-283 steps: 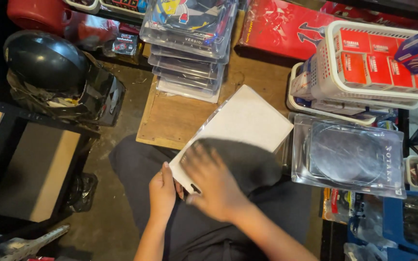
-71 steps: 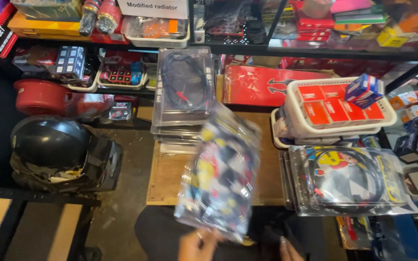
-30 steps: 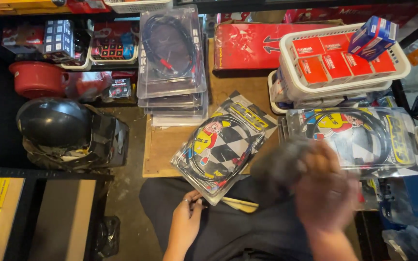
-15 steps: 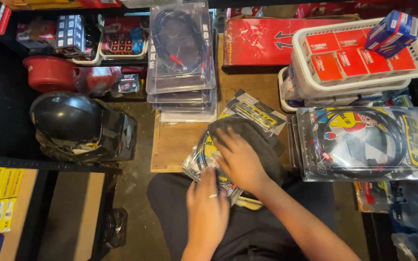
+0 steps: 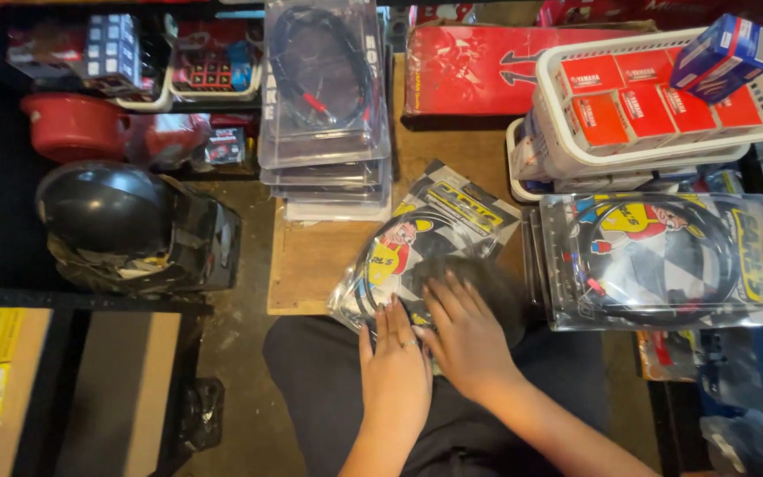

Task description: The person sits on the floor and wipes the surface of a plastic-wrapped package containing a steering wheel cover using a dark cloth. They rub the cloth over the packaging to clean it.

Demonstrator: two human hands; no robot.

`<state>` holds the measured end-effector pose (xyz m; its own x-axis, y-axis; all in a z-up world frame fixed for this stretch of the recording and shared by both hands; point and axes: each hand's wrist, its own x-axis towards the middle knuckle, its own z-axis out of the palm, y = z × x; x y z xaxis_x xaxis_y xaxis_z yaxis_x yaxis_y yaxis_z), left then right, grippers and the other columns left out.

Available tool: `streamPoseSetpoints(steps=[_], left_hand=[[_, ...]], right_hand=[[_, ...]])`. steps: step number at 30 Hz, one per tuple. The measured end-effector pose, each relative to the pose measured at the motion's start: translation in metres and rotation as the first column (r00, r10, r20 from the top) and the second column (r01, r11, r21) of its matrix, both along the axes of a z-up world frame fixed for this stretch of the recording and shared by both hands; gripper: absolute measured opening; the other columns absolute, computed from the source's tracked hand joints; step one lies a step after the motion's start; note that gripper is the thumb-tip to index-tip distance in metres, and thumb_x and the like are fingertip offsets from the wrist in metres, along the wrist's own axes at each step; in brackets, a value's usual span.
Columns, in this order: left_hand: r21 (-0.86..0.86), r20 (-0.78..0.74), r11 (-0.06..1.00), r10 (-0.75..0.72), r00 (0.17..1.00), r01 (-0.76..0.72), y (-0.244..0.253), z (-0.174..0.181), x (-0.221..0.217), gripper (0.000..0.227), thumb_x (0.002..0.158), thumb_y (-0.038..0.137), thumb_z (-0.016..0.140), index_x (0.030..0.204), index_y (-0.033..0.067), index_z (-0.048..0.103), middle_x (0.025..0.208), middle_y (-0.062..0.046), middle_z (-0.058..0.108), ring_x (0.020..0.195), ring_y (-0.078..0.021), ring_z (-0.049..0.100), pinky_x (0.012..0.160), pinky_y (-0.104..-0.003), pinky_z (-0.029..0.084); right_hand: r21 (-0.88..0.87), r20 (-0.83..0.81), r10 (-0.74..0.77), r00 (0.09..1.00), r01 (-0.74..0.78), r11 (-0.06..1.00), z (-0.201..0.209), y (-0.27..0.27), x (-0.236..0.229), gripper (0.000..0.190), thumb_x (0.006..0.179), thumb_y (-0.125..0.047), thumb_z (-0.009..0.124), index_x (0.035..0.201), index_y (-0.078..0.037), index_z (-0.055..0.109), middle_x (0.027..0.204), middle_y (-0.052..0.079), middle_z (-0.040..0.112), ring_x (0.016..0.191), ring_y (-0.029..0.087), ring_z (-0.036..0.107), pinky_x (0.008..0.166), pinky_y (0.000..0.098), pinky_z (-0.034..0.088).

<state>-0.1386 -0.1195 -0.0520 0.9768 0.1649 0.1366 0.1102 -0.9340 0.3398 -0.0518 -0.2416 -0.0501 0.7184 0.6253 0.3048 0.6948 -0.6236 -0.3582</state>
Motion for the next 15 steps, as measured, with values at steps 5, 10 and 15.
streamPoseSetpoints(steps=[5,10,15], left_hand=[[0.063,-0.027,0.998,-0.017,1.000,0.019,0.003,0.005,0.005,0.080,0.082,0.023,0.066,0.144,-0.0180,0.036,0.140,-0.034,0.053,0.132,-0.0415,0.054,0.112,-0.055,0.033],[0.025,-0.051,1.000,-0.015,0.999,0.016,0.004,0.004,0.001,0.077,0.083,0.021,0.066,0.142,-0.0185,0.037,0.134,-0.035,0.057,0.130,-0.0408,0.055,0.112,-0.056,0.033],[-0.011,-0.084,1.000,-0.014,0.996,0.013,0.011,0.011,0.003,0.076,0.084,0.021,0.065,0.143,-0.0179,0.037,0.132,-0.034,0.059,0.128,-0.0407,0.057,0.111,-0.057,0.033]], right_hand=[[-0.167,0.202,-0.205,0.958,0.240,0.956,0.005,-0.006,0.022,0.064,0.086,-0.031,0.068,0.139,0.001,0.055,0.146,0.015,0.057,0.139,0.036,0.052,0.114,0.0493,0.040],[-0.164,0.145,-0.186,0.972,0.209,0.964,0.004,0.010,-0.003,0.066,0.085,-0.039,0.069,0.132,0.006,0.057,0.141,0.022,0.058,0.138,0.043,0.049,0.115,0.0504,0.036],[-0.205,0.230,-0.196,0.953,0.244,0.948,-0.020,0.002,0.020,0.074,0.083,-0.051,0.065,0.136,-0.001,0.056,0.145,0.017,0.055,0.139,0.037,0.049,0.118,0.0657,0.026]])
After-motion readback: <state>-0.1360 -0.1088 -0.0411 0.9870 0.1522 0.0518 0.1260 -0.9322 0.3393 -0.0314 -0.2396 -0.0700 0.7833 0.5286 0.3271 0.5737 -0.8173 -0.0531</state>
